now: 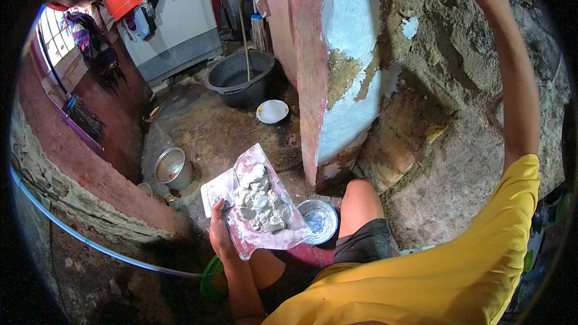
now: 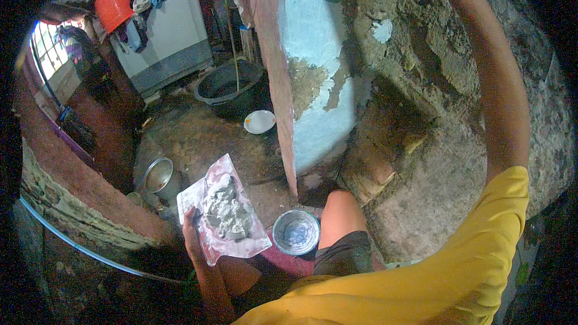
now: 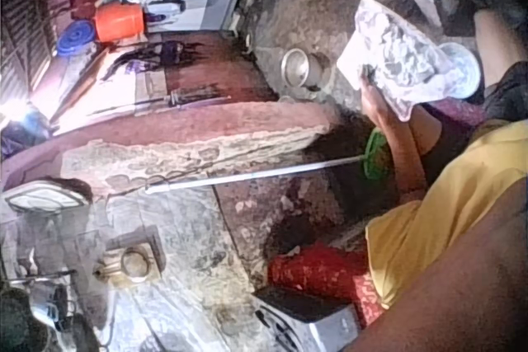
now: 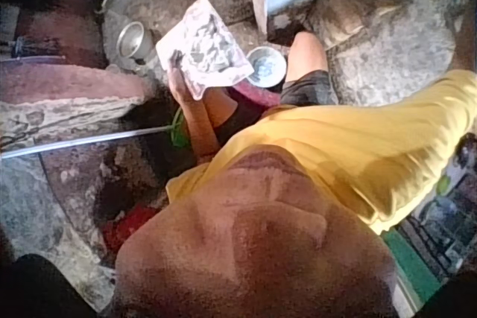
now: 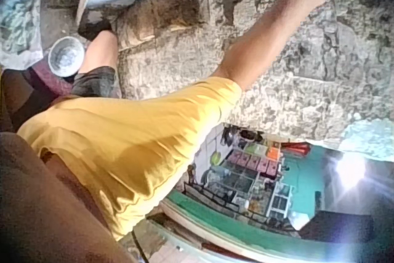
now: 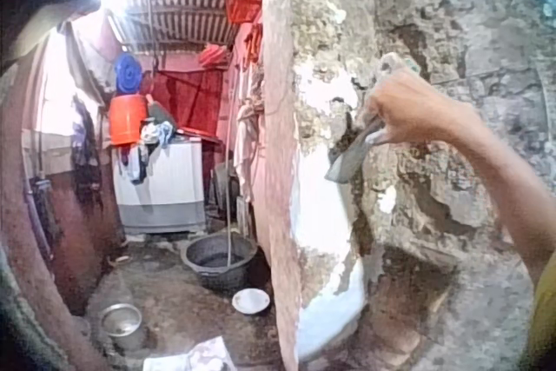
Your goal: The person applies plaster to a rough brick wall using a scraper and a plastic board to hold the material.
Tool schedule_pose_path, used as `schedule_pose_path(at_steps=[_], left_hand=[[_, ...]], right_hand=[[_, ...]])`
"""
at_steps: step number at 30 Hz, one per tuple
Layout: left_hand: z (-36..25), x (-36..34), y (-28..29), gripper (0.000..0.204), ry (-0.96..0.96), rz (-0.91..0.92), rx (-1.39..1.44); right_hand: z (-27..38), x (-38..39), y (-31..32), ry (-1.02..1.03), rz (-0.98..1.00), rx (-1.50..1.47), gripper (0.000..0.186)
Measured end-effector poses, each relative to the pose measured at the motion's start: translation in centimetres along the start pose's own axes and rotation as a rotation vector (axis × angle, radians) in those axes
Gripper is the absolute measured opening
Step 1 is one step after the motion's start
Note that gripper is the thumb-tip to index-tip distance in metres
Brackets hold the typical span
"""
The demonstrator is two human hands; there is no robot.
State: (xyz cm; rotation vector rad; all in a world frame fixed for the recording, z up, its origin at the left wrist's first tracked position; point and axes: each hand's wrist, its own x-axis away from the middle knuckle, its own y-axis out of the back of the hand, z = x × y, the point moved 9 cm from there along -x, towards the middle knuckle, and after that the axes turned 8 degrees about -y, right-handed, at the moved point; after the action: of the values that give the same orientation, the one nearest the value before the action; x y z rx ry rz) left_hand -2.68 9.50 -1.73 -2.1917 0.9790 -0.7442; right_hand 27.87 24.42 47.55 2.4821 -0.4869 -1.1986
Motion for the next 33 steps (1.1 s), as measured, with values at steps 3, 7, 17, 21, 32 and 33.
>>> schedule_pose_path(at_steps=[3, 7, 17, 21, 32, 33], left_hand=[[-0.9, -0.1, 2.0, 0.032, -0.026, -0.033, 0.022], [-0.9, -0.1, 2.0, 0.035, -0.034, -0.001, 0.002], [-0.7, -0.3, 2.5, 0.043, -0.022, -0.021, -0.078], [-0.4, -1.1, 3.8, 0.043, -0.026, 0.013, -0.069], [-0.9, 0.4, 1.5, 0.033, -0.036, -0.033, 0.014], [-0.9, 0.5, 1.6, 0.033, -0.03, -0.037, 0.016]], right_hand=[[1.8, -0.2, -0.2, 0.089, 0.017, -0.143, 0.029], [3.9, 0.0, -1.7, 0.2, -0.009, -0.099, 0.028], [1.3, 0.3, -0.6, 0.034, 0.012, -0.057, 0.033], [3.8, 0.5, -1.1, 0.135, -0.019, -0.044, 0.032], [2.5, 0.5, 1.6, 0.002, -0.017, -0.058, 0.028], [2.3, 0.6, 1.0, 0.015, -0.022, -0.087, 0.028]])
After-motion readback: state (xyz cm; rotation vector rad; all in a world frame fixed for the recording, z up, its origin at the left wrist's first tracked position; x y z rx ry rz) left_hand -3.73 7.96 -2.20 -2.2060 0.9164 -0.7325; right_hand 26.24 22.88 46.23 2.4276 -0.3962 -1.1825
